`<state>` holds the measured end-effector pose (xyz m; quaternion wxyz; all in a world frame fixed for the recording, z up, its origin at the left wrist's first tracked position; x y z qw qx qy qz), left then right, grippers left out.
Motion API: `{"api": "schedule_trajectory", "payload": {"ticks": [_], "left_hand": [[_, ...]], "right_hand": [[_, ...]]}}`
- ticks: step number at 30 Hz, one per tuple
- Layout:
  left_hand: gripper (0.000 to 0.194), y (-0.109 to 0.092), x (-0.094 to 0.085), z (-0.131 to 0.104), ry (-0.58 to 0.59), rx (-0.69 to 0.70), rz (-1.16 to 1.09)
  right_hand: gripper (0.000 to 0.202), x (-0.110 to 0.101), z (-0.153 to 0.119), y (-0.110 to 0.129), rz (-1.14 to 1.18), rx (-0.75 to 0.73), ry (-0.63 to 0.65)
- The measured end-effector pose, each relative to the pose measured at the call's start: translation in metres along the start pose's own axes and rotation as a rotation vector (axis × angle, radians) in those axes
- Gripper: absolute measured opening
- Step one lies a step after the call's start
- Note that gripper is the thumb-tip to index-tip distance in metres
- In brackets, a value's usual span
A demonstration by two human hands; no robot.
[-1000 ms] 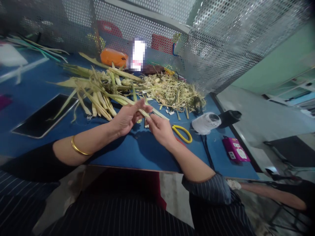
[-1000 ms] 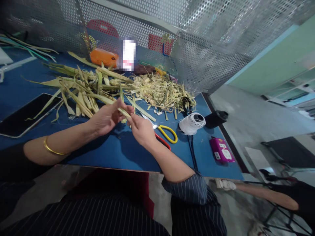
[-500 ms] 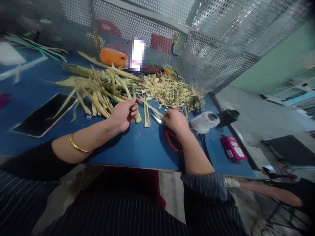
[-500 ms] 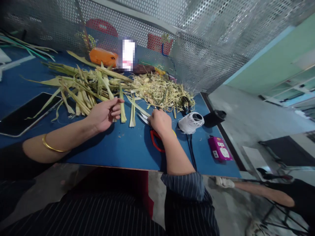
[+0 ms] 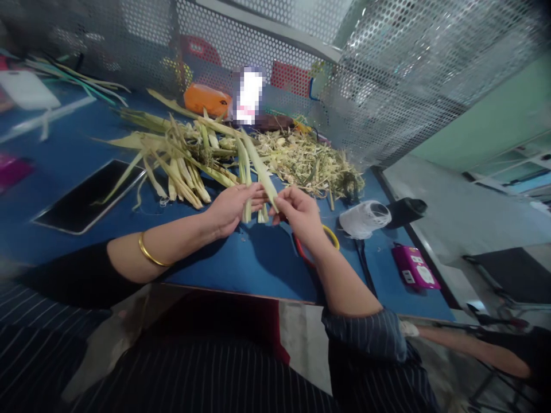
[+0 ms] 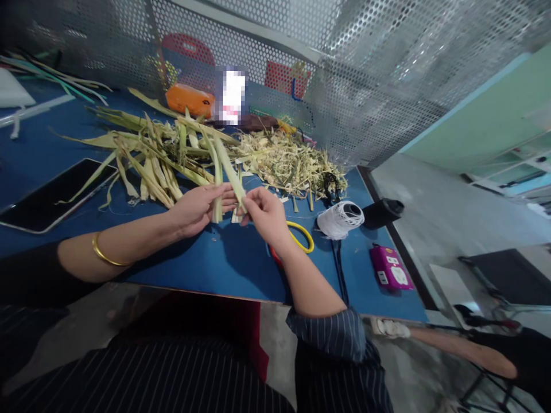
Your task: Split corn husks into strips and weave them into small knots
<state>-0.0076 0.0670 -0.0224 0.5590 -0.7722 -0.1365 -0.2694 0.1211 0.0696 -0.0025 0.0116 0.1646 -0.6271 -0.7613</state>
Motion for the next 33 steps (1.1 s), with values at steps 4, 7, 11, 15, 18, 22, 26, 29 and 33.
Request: {"api": "schedule_trajectory", "payload": {"ticks": [4, 7, 11, 15, 18, 22, 26, 29, 33], "left_hand": [[0.020, 0.001, 0.010, -0.006, 0.070, -0.012, -0.028], [0.016, 0.000, 0.010, -0.008, 0.081, -0.004, -0.021], [0.016, -0.006, 0.005, -0.006, 0.028, 0.035, -0.074], [0.019, -0.027, -0.014, -0.006, -0.191, 0.167, -0.073], [0.021, -0.031, -0.019, -0.006, -0.236, 0.144, 0.050], [0.019, -0.024, -0.017, -0.008, -0.225, 0.094, 0.250], [0.019, -0.021, -0.013, -0.010, -0.223, 0.133, 0.307], [0.024, -0.023, -0.012, -0.012, -0.247, 0.190, 0.313], [0.022, -0.017, -0.007, -0.010, -0.171, 0.173, 0.347]], "right_hand": [[0.027, 0.026, -0.006, -0.011, 0.111, 0.121, 0.105], [0.029, 0.031, -0.007, -0.012, 0.105, 0.097, 0.141], [0.029, 0.023, -0.010, 0.003, -0.151, -0.033, 0.185], [0.034, 0.004, -0.011, 0.018, -0.809, -0.142, -0.003], [0.033, 0.010, -0.008, 0.008, -1.090, -0.083, 0.023], [0.017, 0.014, -0.005, -0.006, -1.174, 0.009, 0.024], [0.015, 0.000, -0.005, 0.000, -0.886, -0.006, -0.128], [0.020, -0.003, -0.012, 0.012, -0.644, -0.097, -0.200], [0.023, 0.008, -0.021, 0.024, -0.569, -0.200, -0.196]]}}
Point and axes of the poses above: each hand's wrist, its own z-axis towards the middle knuckle, its own x-axis out of the palm, y = z × x, the point moved 7 cm from there along z, towards the middle knuckle, and after that the axes turned 4 degrees about -x, right-handed, at the moved point
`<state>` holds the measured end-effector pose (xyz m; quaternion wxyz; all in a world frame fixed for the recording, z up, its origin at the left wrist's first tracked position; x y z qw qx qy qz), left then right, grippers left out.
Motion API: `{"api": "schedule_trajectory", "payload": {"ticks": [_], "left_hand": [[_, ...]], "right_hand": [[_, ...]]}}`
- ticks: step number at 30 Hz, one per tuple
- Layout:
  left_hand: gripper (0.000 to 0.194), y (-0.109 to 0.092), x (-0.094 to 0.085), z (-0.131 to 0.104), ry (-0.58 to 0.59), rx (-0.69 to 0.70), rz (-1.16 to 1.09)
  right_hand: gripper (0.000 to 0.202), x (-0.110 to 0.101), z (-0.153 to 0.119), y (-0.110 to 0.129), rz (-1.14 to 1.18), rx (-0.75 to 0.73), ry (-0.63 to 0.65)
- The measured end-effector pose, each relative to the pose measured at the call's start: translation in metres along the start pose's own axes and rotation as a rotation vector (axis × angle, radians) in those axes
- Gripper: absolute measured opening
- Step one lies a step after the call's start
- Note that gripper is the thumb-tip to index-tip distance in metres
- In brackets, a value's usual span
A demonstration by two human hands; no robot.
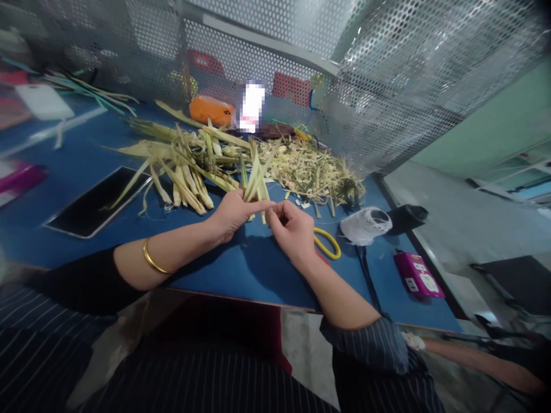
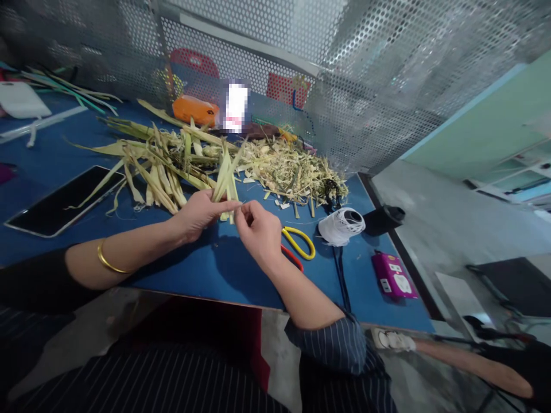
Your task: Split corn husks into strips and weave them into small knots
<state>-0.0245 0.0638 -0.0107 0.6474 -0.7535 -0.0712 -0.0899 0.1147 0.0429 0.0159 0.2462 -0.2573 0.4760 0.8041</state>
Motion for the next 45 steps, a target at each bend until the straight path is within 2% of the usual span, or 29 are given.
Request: {"api": "schedule_trajectory", "payload": {"ticks": [2, 6, 8, 14, 20, 27, 34, 45], "left_hand": [[0.022, 0.001, 0.000, 0.000, 0.008, 0.024, -0.023], [0.025, -0.001, -0.004, -0.001, -0.026, 0.080, -0.062], [0.025, -0.002, -0.005, -0.001, -0.029, 0.081, -0.050], [0.028, -0.008, -0.002, -0.003, 0.011, 0.073, 0.019], [0.024, -0.004, 0.009, -0.006, 0.143, 0.017, 0.073], [0.029, -0.003, 0.009, -0.007, 0.140, -0.069, 0.083], [0.036, 0.001, 0.007, -0.004, 0.138, -0.105, 0.095], [0.039, 0.005, 0.010, -0.006, 0.249, -0.172, 0.085]], "right_hand": [[0.024, 0.003, -0.001, 0.000, 0.137, 0.033, 0.019], [0.022, 0.016, 0.002, -0.009, 0.585, 0.206, 0.123], [0.023, 0.019, 0.003, -0.011, 0.677, 0.236, 0.158], [0.027, 0.019, 0.003, -0.011, 0.611, 0.176, 0.166], [0.028, 0.018, 0.003, -0.019, 0.776, 0.300, 0.078], [0.021, 0.023, 0.001, -0.022, 0.973, 0.374, 0.132], [0.020, 0.026, 0.000, -0.022, 0.984, 0.372, 0.125], [0.018, 0.031, -0.002, -0.018, 1.126, 0.425, 0.190]]}}
Point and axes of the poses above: each hand's wrist, its own z-axis towards the middle knuckle, its own x-axis out of the palm, y = z × x, the point moved 7 cm from there along z, towards the middle knuckle, and after that the axes turned 4 degrees about -x, right-handed, at the moved point
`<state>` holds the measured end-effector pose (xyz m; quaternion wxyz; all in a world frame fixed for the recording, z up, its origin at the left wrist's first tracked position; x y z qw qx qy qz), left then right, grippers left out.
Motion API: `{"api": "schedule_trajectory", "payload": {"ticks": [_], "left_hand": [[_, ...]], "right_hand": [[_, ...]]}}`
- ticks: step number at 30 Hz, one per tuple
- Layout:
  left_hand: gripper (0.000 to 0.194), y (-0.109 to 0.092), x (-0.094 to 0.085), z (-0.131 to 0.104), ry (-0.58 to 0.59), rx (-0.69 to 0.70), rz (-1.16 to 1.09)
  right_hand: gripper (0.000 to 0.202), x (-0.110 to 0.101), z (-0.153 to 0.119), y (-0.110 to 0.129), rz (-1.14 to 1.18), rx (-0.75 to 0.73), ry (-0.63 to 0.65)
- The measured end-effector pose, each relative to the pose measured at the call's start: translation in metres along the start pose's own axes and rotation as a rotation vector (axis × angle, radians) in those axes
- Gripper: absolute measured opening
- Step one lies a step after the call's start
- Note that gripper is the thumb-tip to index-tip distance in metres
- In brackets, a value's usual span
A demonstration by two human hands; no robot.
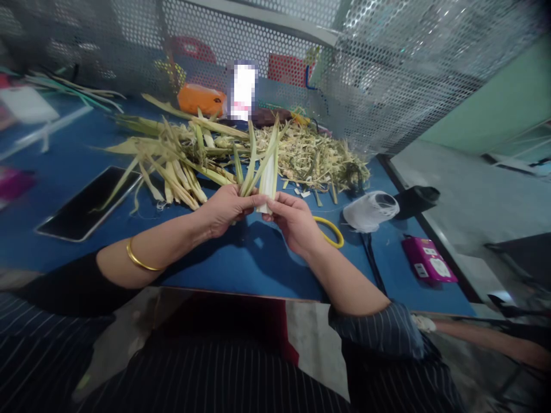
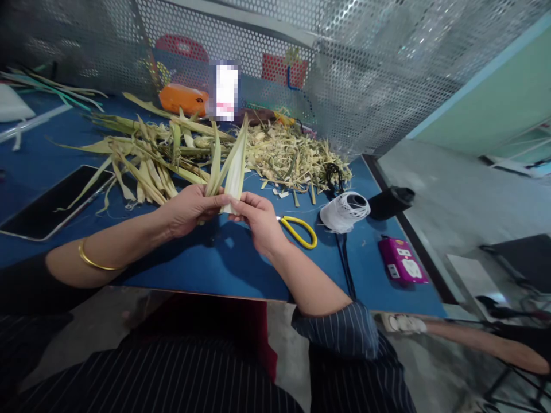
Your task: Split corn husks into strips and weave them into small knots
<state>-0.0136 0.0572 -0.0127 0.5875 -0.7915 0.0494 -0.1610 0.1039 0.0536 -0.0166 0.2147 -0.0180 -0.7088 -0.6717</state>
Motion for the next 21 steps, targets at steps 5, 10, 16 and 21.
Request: {"api": "schedule_trajectory", "payload": {"ticks": [5, 10, 16, 21], "left_hand": [[0.040, 0.002, 0.002, 0.001, 0.023, -0.041, -0.030], [0.037, 0.004, 0.001, 0.004, 0.060, -0.042, -0.020], [0.036, 0.005, -0.002, 0.007, 0.068, -0.024, -0.013], [0.033, 0.002, 0.000, 0.006, 0.101, -0.028, -0.037]], "right_hand": [[0.018, 0.001, 0.002, -0.004, 0.082, 0.070, 0.040], [0.020, 0.001, 0.002, -0.009, 0.120, 0.118, 0.073], [0.021, 0.001, 0.002, -0.007, 0.134, 0.137, 0.067], [0.018, 0.008, 0.001, 0.002, 0.127, 0.120, 0.163]]}}
Point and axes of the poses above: each hand's wrist, its own z-axis towards the middle knuckle, its own x-axis out of the palm, y = z × x, the point moved 7 cm from there along z, towards the middle knuckle, and after that the axes turned 4 degrees about -x, right-handed, at the moved point
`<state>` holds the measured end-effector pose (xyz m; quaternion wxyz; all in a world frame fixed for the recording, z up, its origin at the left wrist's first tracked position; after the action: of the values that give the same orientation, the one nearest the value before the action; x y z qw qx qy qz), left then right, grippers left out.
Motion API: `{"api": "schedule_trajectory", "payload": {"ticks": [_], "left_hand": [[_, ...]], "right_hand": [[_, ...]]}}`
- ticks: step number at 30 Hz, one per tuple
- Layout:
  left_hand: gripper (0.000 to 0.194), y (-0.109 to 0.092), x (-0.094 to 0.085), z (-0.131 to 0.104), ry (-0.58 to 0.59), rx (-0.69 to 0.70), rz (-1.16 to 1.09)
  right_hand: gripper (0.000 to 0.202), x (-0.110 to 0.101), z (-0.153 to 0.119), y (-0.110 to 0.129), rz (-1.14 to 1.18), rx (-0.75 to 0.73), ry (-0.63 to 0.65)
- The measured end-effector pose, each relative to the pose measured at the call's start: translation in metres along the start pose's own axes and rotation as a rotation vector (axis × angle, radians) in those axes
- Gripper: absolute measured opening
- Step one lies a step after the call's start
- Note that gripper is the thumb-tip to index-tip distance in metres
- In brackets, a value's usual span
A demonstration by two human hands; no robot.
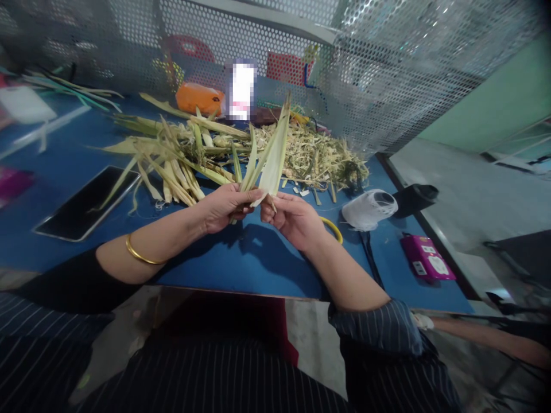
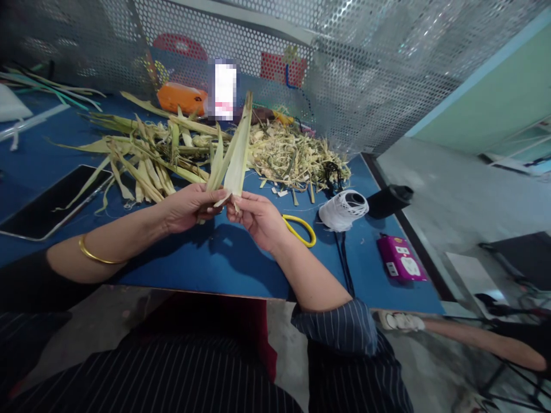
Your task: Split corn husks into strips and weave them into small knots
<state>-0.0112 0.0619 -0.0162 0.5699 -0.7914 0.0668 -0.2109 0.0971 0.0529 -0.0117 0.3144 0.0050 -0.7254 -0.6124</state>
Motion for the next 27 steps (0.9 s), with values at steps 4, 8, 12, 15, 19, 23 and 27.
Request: {"api": "schedule_trajectory", "payload": {"ticks": [4, 8, 12, 15, 19, 23, 27], "left_hand": [[0.028, -0.008, -0.001, -0.004, -0.077, 0.080, 0.103], [0.027, -0.011, 0.001, -0.006, -0.124, 0.124, 0.191], [0.024, -0.010, 0.003, -0.006, -0.103, 0.153, 0.193], [0.023, -0.011, 0.003, -0.005, -0.094, 0.173, 0.184], [0.021, -0.010, -0.001, -0.004, -0.115, 0.178, 0.183], [0.020, -0.010, -0.009, -0.002, -0.168, 0.152, 0.167], [0.017, -0.013, -0.010, -0.003, -0.195, 0.150, 0.193]], "right_hand": [[0.023, -0.007, -0.002, 0.007, -0.191, -0.091, -0.080], [0.028, -0.011, -0.003, 0.016, -0.382, -0.224, -0.153], [0.022, -0.013, -0.002, 0.013, -0.360, -0.193, -0.152], [0.020, -0.016, -0.001, 0.007, -0.263, -0.095, -0.159], [0.020, -0.012, -0.003, 0.006, -0.145, -0.015, -0.101], [0.019, -0.003, -0.008, 0.018, -0.090, -0.042, -0.013], [0.027, -0.009, -0.008, 0.023, -0.236, -0.072, -0.061]]}}
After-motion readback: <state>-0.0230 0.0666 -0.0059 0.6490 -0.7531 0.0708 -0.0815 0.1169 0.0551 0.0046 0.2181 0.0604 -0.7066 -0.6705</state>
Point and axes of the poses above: each hand's wrist, its own z-axis towards the middle knuckle, its own x-axis out of the palm, y = z × x, the point moved 7 cm from there along z, towards the middle knuckle, and after that the axes turned 4 degrees about -x, right-handed, at the moved point
